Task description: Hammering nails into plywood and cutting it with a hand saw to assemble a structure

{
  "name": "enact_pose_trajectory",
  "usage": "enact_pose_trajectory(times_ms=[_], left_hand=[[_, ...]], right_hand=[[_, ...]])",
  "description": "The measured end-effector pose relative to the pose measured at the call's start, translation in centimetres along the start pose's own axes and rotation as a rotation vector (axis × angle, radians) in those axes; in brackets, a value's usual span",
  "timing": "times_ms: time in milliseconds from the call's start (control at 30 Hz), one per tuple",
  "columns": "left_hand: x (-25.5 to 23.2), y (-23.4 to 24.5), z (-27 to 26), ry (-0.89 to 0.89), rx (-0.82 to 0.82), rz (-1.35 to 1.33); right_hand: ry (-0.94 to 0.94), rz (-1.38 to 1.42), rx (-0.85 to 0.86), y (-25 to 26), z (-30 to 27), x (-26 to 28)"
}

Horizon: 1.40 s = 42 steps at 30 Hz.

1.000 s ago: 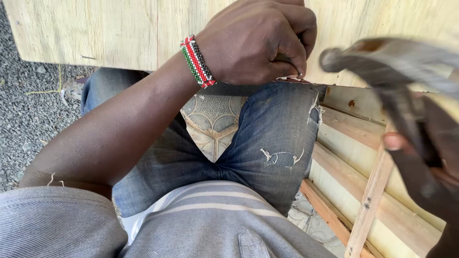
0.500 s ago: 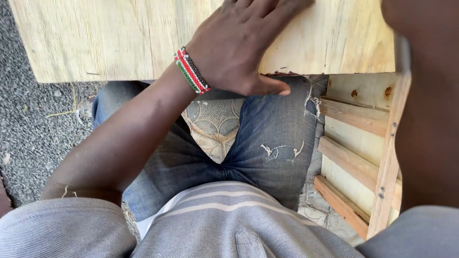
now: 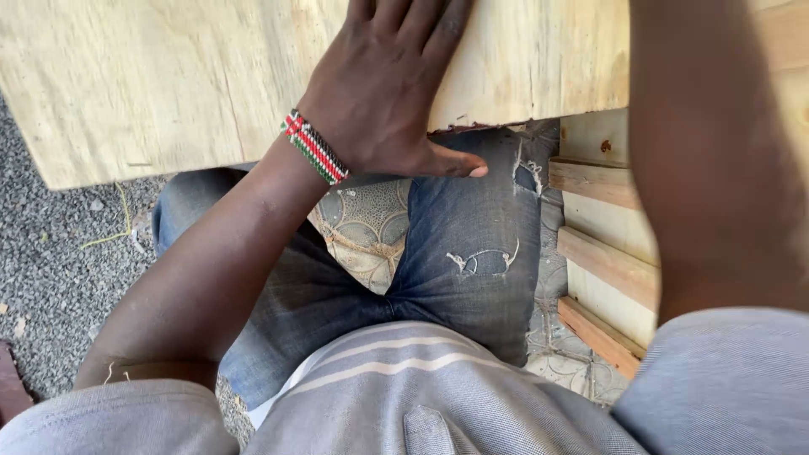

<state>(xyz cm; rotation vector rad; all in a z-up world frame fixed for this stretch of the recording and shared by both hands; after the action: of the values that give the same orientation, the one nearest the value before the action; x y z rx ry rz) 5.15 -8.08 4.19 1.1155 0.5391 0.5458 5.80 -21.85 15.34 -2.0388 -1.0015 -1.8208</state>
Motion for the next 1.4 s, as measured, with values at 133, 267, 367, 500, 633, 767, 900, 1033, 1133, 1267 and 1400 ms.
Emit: enact_pose_trajectory(times_ms=[133, 267, 367, 500, 633, 767, 900, 1033, 1133, 1267, 1400], left_hand=[[0.0, -0.4, 0.3, 0.018, 0.069, -0.103], [0.1, -0.7, 0.5, 0.019, 0.101, -0.087], [-0.2, -0.6, 0.3, -0.002, 0.081, -0.01], [-0.3, -0.6, 0.0, -0.013, 0.044, 0.047], [-0.4, -0.9, -0.1, -0.016, 0.054, 0.037], [-0.3, -0.9, 0.0, -0.016, 0.08, 0.097], [-0.4, -1.0, 0.2, -0.021, 0.085, 0.084], [-0.3, -0.5, 0.5, -0.015, 0.117, 0.069], [0.2, -1.3, 0.4, 0.024, 0.185, 0.019], [-0.3, -1.4, 0.2, 0.005, 0.194, 0.055], [-0.1, -1.5, 0.3, 0.002, 0.183, 0.094]], right_hand=[[0.015, 0.128, 0.101, -1.5, -1.3, -7.0], [-0.09, 0.199, 0.13, -3.3, -4.1, -18.8], [-0.339, 0.446, -0.363, -2.1, -3.1, -24.7], [-0.431, 0.616, -1.14, 1.1, -3.8, -22.9], [-0.376, 0.754, -1.143, 1.0, -3.5, -22.3], [-0.267, 0.786, -1.04, 0.8, -2.7, -21.9], [-0.202, 0.768, -1.078, 1.1, -3.0, -21.7], [-0.14, 0.806, -1.116, 1.3, -2.6, -21.3], [-0.252, 0.819, -1.239, 1.5, -3.6, -23.5], [-0.121, 0.869, -1.172, 1.3, -3.2, -23.4], [-0.164, 0.702, -1.085, 1.5, -2.7, -23.4]])
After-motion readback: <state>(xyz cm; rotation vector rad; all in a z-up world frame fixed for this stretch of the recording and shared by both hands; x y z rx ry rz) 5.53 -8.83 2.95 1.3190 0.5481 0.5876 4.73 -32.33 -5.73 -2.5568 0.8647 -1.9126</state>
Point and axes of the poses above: each hand's wrist, its own z-axis towards the middle knuckle, its own y-axis out of the back of the hand, x = y × z, the point moved 10 cm from there along z, towards the middle knuckle, and after that the axes turned 4 degrees about -y, right-handed, at the moved point
